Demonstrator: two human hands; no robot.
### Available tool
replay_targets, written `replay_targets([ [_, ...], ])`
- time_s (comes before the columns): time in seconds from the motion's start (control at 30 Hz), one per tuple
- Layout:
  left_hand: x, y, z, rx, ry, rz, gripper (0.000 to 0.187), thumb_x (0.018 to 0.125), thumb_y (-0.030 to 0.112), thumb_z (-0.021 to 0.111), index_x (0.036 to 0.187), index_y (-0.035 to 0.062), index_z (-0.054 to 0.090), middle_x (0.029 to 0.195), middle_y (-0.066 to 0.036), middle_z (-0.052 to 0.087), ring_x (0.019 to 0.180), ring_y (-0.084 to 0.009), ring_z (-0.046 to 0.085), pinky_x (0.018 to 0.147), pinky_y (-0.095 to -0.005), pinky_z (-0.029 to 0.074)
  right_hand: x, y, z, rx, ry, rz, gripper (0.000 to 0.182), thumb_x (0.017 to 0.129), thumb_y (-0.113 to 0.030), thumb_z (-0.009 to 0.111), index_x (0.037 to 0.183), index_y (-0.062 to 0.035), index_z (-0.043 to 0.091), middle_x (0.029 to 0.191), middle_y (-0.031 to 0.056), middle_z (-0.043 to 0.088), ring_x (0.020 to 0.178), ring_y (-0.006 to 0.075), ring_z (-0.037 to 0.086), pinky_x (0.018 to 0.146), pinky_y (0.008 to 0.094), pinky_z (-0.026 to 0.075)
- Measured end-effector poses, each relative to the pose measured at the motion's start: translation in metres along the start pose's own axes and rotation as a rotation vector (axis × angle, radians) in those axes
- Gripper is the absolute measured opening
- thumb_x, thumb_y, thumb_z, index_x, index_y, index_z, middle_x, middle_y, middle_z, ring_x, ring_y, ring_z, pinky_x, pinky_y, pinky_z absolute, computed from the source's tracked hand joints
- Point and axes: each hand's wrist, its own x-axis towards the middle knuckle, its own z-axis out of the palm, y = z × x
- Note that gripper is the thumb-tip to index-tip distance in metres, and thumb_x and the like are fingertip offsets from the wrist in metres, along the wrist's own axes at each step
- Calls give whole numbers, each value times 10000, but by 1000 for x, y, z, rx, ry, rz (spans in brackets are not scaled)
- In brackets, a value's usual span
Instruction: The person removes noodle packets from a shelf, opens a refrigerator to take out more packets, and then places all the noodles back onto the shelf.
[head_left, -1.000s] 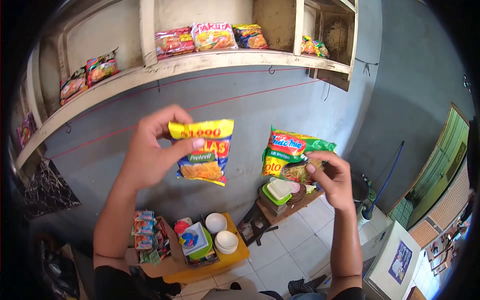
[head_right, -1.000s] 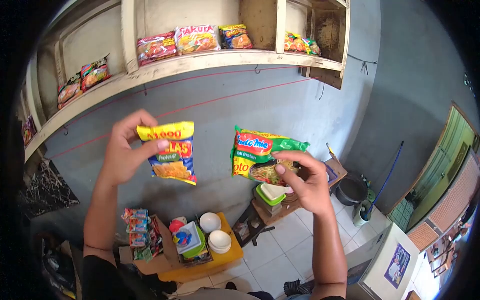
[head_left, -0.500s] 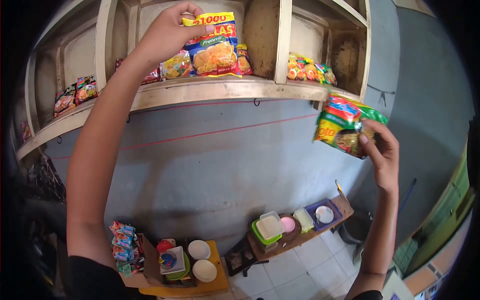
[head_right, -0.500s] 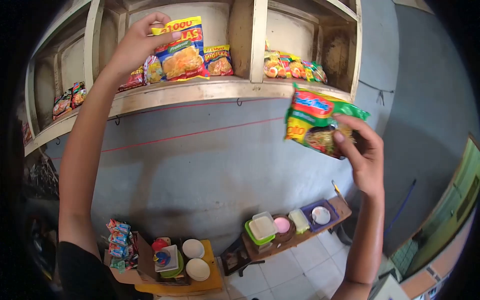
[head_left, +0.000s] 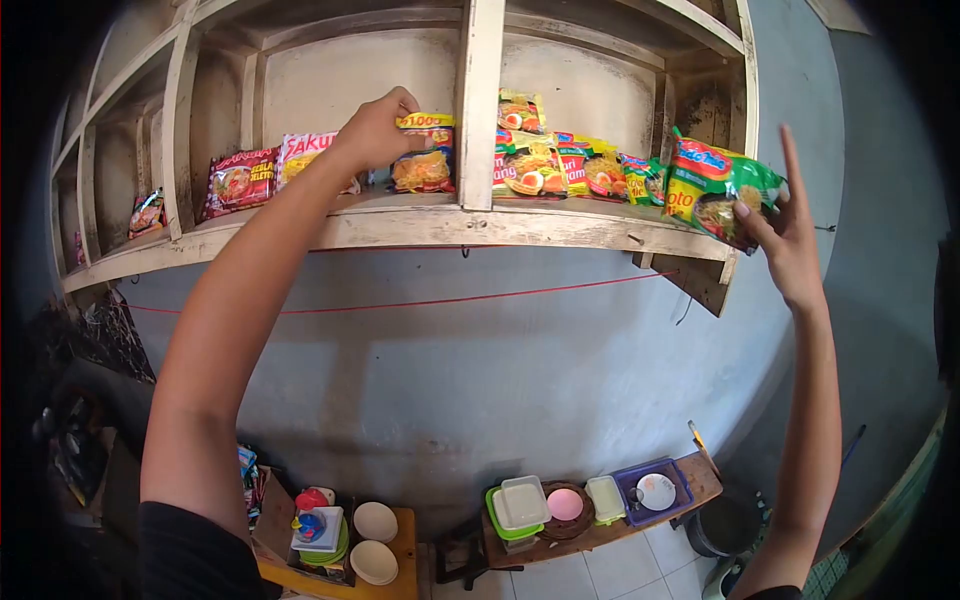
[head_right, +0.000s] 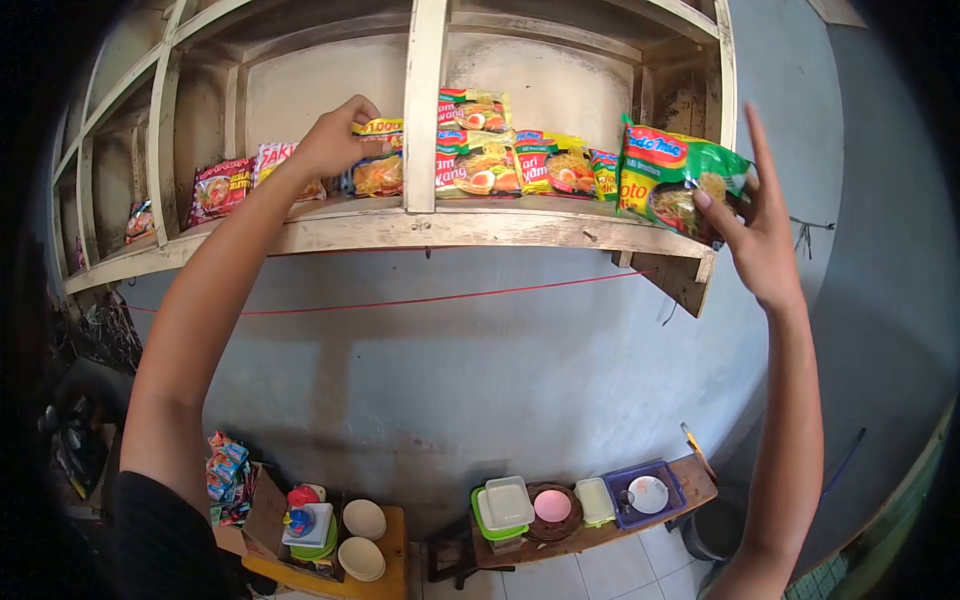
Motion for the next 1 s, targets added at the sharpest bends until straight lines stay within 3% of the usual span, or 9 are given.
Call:
replay_targets([
  [0.17, -31, 21, -5, 291, 159, 229, 493, 772, 358, 795, 1112, 98, 550, 1266, -121, 586, 1162, -340, 576, 941, -429, 473, 38, 43, -6, -39, -112, 39, 488, 896, -43, 692, 1343, -106, 506, 1102, 80, 630, 969, 141, 610, 821, 307, 537],
  [0.23, -34, 23, -5, 297, 141, 278, 424, 781, 333, 781, 1047, 86, 563, 1252, -114, 592, 1155, -340, 578, 954, -429, 466, 53, 63, -4, -171, -92, -152, 389, 875, -40, 715, 1222, -80, 544, 1047, 69, 627, 906, 128, 616, 749, 302, 545],
  [0.37, -33, 16, 1, 194, 103, 232, 287, 806, 275, 742, 904, 53, 589, 1203, -101, 616, 1135, -332, 591, 972, -422, 459, 77, 77, -2, -162, -277, 60, 355, 873, -1, 684, 1194, -79, 555, 903, 56, 633, 765, 136, 625, 690, 294, 535],
  [0.47, -34, 14, 0, 197, 104, 246, 255, 810, 232, 730, 919, 47, 593, 1178, -110, 627, 1119, -337, 599, 944, -418, 469, 96, 102, 3, -245, -282, -3, 392, 783, -64, 756, 1141, -67, 595, 909, 88, 665, 787, 179, 646, 749, 336, 539],
  [0.57, -35, 16, 0, 174, 88, 230, 225, 814, 198, 718, 904, 42, 584, 1174, -117, 629, 1107, -343, 603, 930, -414, 472, 106, 109, 9, -446, -269, -17, 447, 753, -145, 778, 1164, -72, 622, 989, 151, 703, 968, 316, 674, 873, 405, 524],
  [0.7, -35, 18, 0, 179, 83, 202, 208, 819, 181, 703, 902, 39, 575, 1168, -121, 632, 1093, -346, 603, 929, -405, 473, 112, 118, 17, -694, -252, -163, 441, 776, -163, 767, 1181, -77, 614, 930, 166, 701, 934, 328, 687, 848, 426, 535],
  [0.77, -36, 20, -1, 173, 74, 201, 214, 823, 181, 704, 908, 36, 572, 1170, -134, 633, 1100, -356, 598, 934, -407, 471, 114, 122, 23, -873, -293, -42, 475, 759, -199, 766, 1202, -98, 627, 1146, 202, 667, 1055, 397, 644, 915, 461, 523],
  [0.8, -37, 21, -1, 176, 76, 199, 214, 823, 181, 704, 908, 36, 572, 1170, -134, 633, 1100, -356, 598, 934, -407, 471, 112, 108, 28, -1052, -369, 82, 566, 784, -158, 728, 1328, -162, 574, 1421, 159, 478, 1262, 331, 533, 1033, 413, 488],
  [1.0, -37, 11, 0, 303, 129, 232, 214, 845, 232, 691, 929, 58, 599, 1278, -112, 596, 1204, -337, 543, 1041, -451, 387, 101, 135, 37, -941, -207, -144, 647, 751, -144, 727, 1360, -140, 510, 1379, 174, 495, 1281, 345, 503, 1042, 414, 477],
])
